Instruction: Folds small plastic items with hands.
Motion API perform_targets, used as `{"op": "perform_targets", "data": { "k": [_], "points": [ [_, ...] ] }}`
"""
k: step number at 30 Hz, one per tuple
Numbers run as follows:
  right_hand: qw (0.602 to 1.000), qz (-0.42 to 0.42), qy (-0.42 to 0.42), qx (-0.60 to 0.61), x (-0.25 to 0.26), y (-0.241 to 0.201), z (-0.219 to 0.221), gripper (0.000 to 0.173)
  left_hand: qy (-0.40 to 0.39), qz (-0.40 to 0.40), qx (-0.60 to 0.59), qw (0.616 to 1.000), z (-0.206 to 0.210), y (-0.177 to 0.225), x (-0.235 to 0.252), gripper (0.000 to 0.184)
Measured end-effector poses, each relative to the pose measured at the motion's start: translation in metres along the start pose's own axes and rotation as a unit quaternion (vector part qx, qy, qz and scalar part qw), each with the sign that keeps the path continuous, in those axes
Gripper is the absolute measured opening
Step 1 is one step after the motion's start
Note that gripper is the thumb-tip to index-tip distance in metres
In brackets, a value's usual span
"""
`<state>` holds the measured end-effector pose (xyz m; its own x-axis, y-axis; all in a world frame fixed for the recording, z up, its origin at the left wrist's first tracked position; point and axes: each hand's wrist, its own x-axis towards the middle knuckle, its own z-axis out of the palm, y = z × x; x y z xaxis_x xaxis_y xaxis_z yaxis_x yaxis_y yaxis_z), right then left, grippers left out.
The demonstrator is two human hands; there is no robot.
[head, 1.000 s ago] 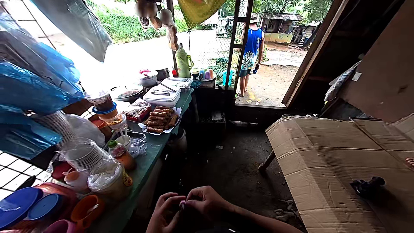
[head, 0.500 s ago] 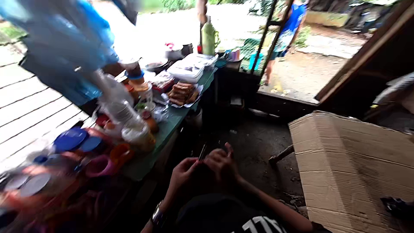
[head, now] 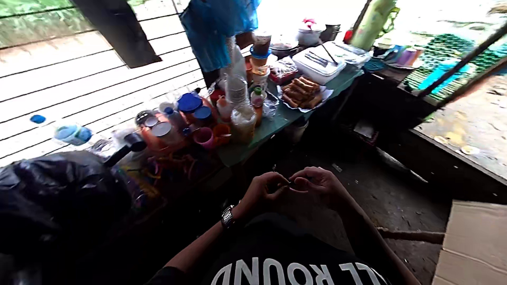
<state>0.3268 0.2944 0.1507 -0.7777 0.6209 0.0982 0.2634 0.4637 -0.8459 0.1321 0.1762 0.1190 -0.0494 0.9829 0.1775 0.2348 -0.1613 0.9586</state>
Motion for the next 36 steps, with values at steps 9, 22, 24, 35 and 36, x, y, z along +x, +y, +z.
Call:
{"op": "perform_targets", "data": {
  "k": [9, 22, 24, 35, 36],
  "points": [
    [0.986, -0.103, -0.131, -0.029, 0.080, -0.012, 0.064, 0.014, 0.193, -0.031, 0.144, 0.970, -0.043, -0.013, -0.063, 0.018],
    [0.912, -0.005, -0.389, 0.127, 0.168, -0.065, 0.159, 0.011, 0.365, -0.061, 0.269, 0.889, -0.094, -0.016, -0.130, 0.012],
    [0.911, 0.013, -0.390, 0.130, 0.171, -0.068, 0.166, 0.012, 0.374, -0.063, 0.272, 0.885, -0.097, -0.017, -0.132, 0.013],
    [0.906, 0.059, -0.386, 0.163, 0.184, -0.049, 0.171, 0.011, 0.334, 0.004, 0.324, 0.885, -0.112, -0.040, -0.133, 0.018],
    [0.907, 0.064, -0.380, 0.168, 0.187, -0.045, 0.169, 0.011, 0.322, 0.011, 0.333, 0.886, -0.114, -0.041, -0.135, 0.016]
  ]
}}
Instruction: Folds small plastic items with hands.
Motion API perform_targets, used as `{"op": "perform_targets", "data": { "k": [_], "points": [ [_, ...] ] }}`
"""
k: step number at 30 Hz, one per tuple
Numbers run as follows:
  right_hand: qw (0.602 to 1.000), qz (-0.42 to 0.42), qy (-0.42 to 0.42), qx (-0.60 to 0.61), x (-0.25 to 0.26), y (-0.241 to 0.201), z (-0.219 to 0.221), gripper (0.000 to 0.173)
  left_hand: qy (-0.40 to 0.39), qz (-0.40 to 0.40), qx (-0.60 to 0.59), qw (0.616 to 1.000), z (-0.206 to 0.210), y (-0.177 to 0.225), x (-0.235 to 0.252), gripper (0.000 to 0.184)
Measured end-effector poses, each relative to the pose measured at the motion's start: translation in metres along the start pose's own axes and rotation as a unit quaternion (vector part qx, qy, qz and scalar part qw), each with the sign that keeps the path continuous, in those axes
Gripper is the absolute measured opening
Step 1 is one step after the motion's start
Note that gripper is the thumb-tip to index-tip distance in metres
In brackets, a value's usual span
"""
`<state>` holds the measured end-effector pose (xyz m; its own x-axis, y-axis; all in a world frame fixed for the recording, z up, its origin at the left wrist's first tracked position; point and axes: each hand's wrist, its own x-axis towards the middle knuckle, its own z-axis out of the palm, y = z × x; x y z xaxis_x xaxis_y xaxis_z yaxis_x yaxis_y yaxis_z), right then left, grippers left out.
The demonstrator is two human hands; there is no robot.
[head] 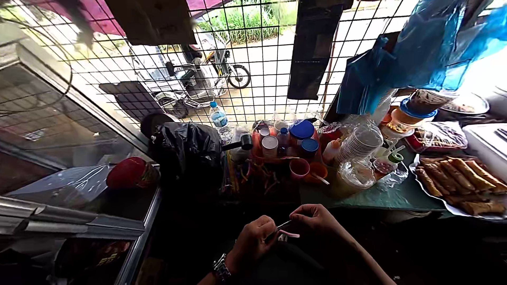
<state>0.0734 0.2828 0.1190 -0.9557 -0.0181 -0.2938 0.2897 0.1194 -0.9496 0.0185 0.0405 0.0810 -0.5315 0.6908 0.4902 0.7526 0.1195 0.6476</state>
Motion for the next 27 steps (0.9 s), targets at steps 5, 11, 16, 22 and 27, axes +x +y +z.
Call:
{"op": "perform_targets", "data": {
  "k": [5, 11, 16, 22, 27],
  "points": [
    [0.985, 0.028, 0.156, 0.067, 0.006, 0.017, -0.037, 0.013, 0.029, -0.028, 0.028, 0.999, -0.017, -0.019, -0.008, 0.010],
    [0.963, 0.095, 0.203, 0.152, 0.054, 0.077, -0.024, 0.028, 0.147, -0.315, -0.208, 0.914, -0.037, -0.018, 0.003, 0.013],
    [0.895, 0.183, 0.289, 0.288, 0.101, 0.109, 0.006, 0.036, 0.211, -0.419, -0.379, 0.798, -0.041, -0.005, 0.028, 0.014],
    [0.952, 0.137, 0.233, -0.146, 0.123, 0.127, -0.007, 0.037, 0.216, -0.431, -0.472, 0.738, -0.036, 0.002, 0.043, 0.011],
    [0.977, 0.060, 0.141, -0.147, 0.097, 0.062, -0.002, 0.035, 0.170, -0.430, -0.523, 0.716, -0.030, 0.006, 0.053, 0.016]
  ]
}}
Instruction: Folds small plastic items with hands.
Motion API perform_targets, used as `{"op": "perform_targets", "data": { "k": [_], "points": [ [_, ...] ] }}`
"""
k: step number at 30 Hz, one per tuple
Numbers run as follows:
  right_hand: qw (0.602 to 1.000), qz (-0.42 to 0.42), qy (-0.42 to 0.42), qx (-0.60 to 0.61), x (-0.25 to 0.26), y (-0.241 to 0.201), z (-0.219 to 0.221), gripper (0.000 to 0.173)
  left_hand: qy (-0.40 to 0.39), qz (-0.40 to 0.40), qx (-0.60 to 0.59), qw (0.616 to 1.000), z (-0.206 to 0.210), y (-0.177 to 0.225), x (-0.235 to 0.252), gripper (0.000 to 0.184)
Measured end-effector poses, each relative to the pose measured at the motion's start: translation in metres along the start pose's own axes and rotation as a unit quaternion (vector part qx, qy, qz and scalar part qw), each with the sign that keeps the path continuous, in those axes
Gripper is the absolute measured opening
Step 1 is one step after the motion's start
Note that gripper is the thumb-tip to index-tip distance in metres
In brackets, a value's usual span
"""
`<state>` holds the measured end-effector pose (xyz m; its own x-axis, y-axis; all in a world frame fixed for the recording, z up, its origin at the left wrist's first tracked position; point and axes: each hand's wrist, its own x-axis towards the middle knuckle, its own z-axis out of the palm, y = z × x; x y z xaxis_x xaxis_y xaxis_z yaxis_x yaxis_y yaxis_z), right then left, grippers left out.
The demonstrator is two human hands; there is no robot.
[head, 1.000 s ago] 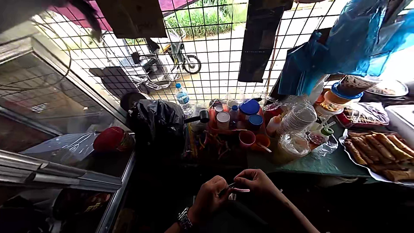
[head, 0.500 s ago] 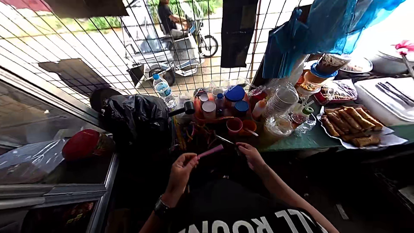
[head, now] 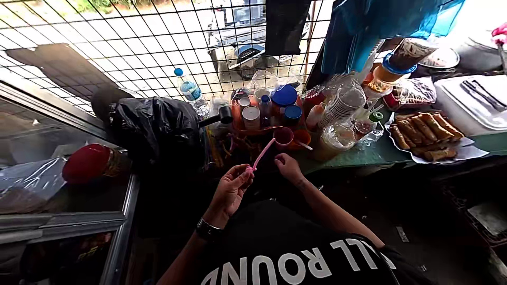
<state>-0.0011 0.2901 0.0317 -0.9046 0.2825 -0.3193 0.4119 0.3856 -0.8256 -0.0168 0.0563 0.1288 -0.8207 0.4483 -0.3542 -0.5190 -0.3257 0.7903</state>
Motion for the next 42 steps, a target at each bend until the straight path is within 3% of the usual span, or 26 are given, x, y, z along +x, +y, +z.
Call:
{"op": "perform_targets", "data": {
  "k": [1, 3, 5, 8, 12, 16, 20, 25, 33, 38, 42],
  "points": [
    [0.995, -0.052, -0.036, 0.083, -0.014, -0.019, -0.007, 0.034, -0.007, -0.004, 0.015, 1.000, 0.003, 0.000, 0.000, 0.016],
    [0.946, -0.143, -0.109, 0.270, -0.041, -0.050, -0.019, 0.033, -0.018, -0.010, 0.053, 0.998, 0.009, 0.000, 0.000, 0.013],
    [0.917, -0.212, -0.117, 0.316, -0.062, -0.070, -0.032, 0.030, -0.038, -0.007, 0.078, 0.996, 0.016, 0.000, 0.001, 0.009],
    [0.911, -0.333, -0.077, 0.231, -0.083, -0.078, -0.046, 0.023, -0.077, 0.011, 0.072, 0.994, 0.026, -0.002, 0.002, 0.007],
    [0.885, -0.460, 0.072, 0.001, -0.111, -0.073, -0.057, 0.018, -0.128, 0.013, 0.023, 0.991, 0.042, -0.006, -0.001, 0.010],
    [0.843, -0.443, 0.242, -0.184, -0.142, -0.072, -0.060, 0.010, -0.180, -0.004, -0.003, 0.984, 0.057, -0.013, -0.003, 0.013],
    [0.828, -0.407, 0.290, -0.255, -0.158, -0.067, -0.063, 0.007, -0.211, -0.015, -0.011, 0.977, 0.072, -0.017, -0.001, 0.014],
    [0.837, -0.361, 0.307, -0.273, -0.168, -0.061, -0.066, 0.009, -0.242, -0.007, -0.008, 0.970, 0.085, -0.029, 0.003, 0.010],
    [0.842, -0.312, 0.391, -0.202, -0.180, -0.060, -0.048, 0.014, -0.291, 0.185, 0.117, 0.931, 0.097, -0.052, 0.004, 0.010],
    [0.800, -0.350, 0.451, -0.185, -0.180, -0.051, -0.045, 0.013, -0.315, 0.185, 0.119, 0.923, 0.112, -0.060, 0.004, 0.013],
    [0.792, -0.304, 0.477, -0.227, -0.187, -0.043, -0.047, 0.015, -0.326, 0.172, 0.097, 0.924, 0.122, -0.069, 0.004, 0.021]
  ]
}}
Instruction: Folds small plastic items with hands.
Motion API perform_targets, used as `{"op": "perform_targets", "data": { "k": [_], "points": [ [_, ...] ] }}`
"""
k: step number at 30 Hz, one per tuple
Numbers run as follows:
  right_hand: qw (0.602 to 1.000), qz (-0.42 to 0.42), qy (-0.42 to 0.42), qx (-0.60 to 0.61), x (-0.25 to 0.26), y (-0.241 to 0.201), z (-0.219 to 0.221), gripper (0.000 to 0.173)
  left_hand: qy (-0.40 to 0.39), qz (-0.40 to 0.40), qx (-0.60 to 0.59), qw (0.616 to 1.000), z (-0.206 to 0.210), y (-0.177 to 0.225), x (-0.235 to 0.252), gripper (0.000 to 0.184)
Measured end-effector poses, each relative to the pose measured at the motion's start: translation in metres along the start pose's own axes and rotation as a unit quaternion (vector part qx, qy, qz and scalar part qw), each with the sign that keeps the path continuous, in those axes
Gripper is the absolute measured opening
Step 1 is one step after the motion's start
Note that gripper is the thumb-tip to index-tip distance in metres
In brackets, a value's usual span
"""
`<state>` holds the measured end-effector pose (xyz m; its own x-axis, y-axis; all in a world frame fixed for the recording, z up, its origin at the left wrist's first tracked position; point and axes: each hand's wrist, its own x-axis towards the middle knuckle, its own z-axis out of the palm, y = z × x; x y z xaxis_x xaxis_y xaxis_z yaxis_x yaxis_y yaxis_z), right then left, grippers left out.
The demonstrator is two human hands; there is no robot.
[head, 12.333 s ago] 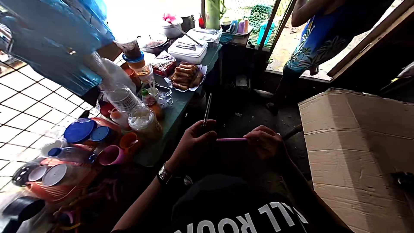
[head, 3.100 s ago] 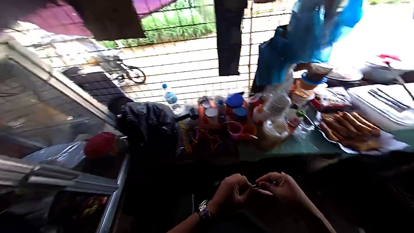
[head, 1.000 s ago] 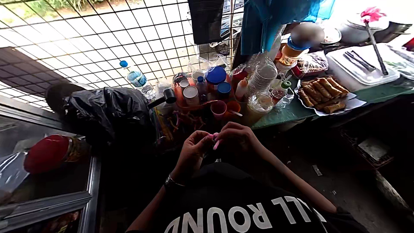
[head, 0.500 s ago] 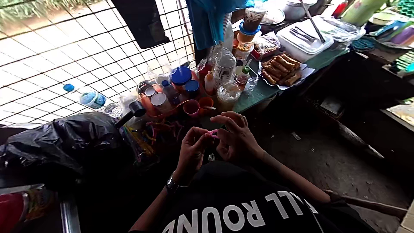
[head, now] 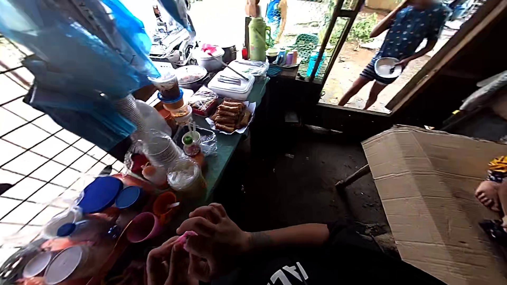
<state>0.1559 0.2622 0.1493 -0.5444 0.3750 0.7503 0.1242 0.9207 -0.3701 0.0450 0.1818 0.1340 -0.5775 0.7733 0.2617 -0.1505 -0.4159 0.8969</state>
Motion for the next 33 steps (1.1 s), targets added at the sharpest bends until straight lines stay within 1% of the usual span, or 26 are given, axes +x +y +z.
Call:
{"op": "perform_targets", "data": {
  "k": [2, 4, 8, 12, 15, 18, 21, 23, 25, 28, 30, 31, 33],
  "points": [
    [1.000, 0.003, 0.009, -0.001, -0.004, 0.002, -0.003, 0.014, -0.017, 0.003, -0.003, 1.000, 0.003, -0.005, 0.001, 0.020],
    [0.999, -0.008, 0.042, -0.005, -0.009, 0.006, -0.004, 0.012, -0.028, -0.003, 0.001, 1.000, 0.009, -0.008, 0.001, 0.021],
    [0.996, 0.010, 0.075, -0.037, -0.016, 0.012, -0.008, 0.009, -0.014, -0.037, -0.009, 0.999, 0.027, -0.007, 0.001, 0.023],
    [0.994, 0.054, 0.062, -0.079, -0.020, 0.013, -0.016, 0.007, -0.023, -0.052, -0.043, 0.997, 0.038, -0.011, 0.000, 0.018],
    [0.992, 0.079, 0.034, -0.090, -0.023, 0.014, -0.026, 0.007, -0.012, -0.060, -0.062, 0.996, 0.045, -0.015, 0.000, 0.017],
    [0.992, 0.073, 0.020, -0.101, -0.028, 0.021, -0.038, 0.010, -0.024, -0.060, -0.065, 0.996, 0.047, -0.020, 0.000, 0.011],
    [0.993, 0.053, 0.011, -0.109, -0.040, 0.030, -0.051, 0.019, -0.029, -0.065, -0.042, 0.997, 0.054, -0.022, -0.006, 0.014],
    [0.995, 0.046, -0.002, -0.088, -0.046, 0.034, -0.062, 0.016, -0.028, -0.075, -0.048, 0.996, 0.059, -0.024, -0.012, 0.015],
    [0.996, 0.048, 0.005, -0.077, -0.053, 0.037, -0.067, 0.013, -0.035, -0.087, -0.069, 0.993, 0.065, -0.028, -0.020, 0.012],
    [0.995, 0.067, 0.031, -0.063, -0.060, 0.039, -0.070, 0.016, -0.055, -0.103, -0.122, 0.986, 0.076, -0.035, -0.033, 0.013],
    [0.996, 0.078, 0.014, -0.039, -0.063, 0.039, -0.076, 0.015, -0.055, -0.123, -0.153, 0.979, 0.082, -0.038, -0.041, 0.015],
    [0.996, 0.083, -0.009, -0.015, -0.063, 0.038, -0.081, 0.015, -0.052, -0.134, -0.166, 0.976, 0.083, -0.039, -0.044, 0.016],
    [0.987, 0.117, -0.052, 0.100, -0.063, 0.040, -0.096, 0.026, -0.053, -0.150, -0.187, 0.969, 0.085, -0.041, -0.048, 0.020]
  ]
}}
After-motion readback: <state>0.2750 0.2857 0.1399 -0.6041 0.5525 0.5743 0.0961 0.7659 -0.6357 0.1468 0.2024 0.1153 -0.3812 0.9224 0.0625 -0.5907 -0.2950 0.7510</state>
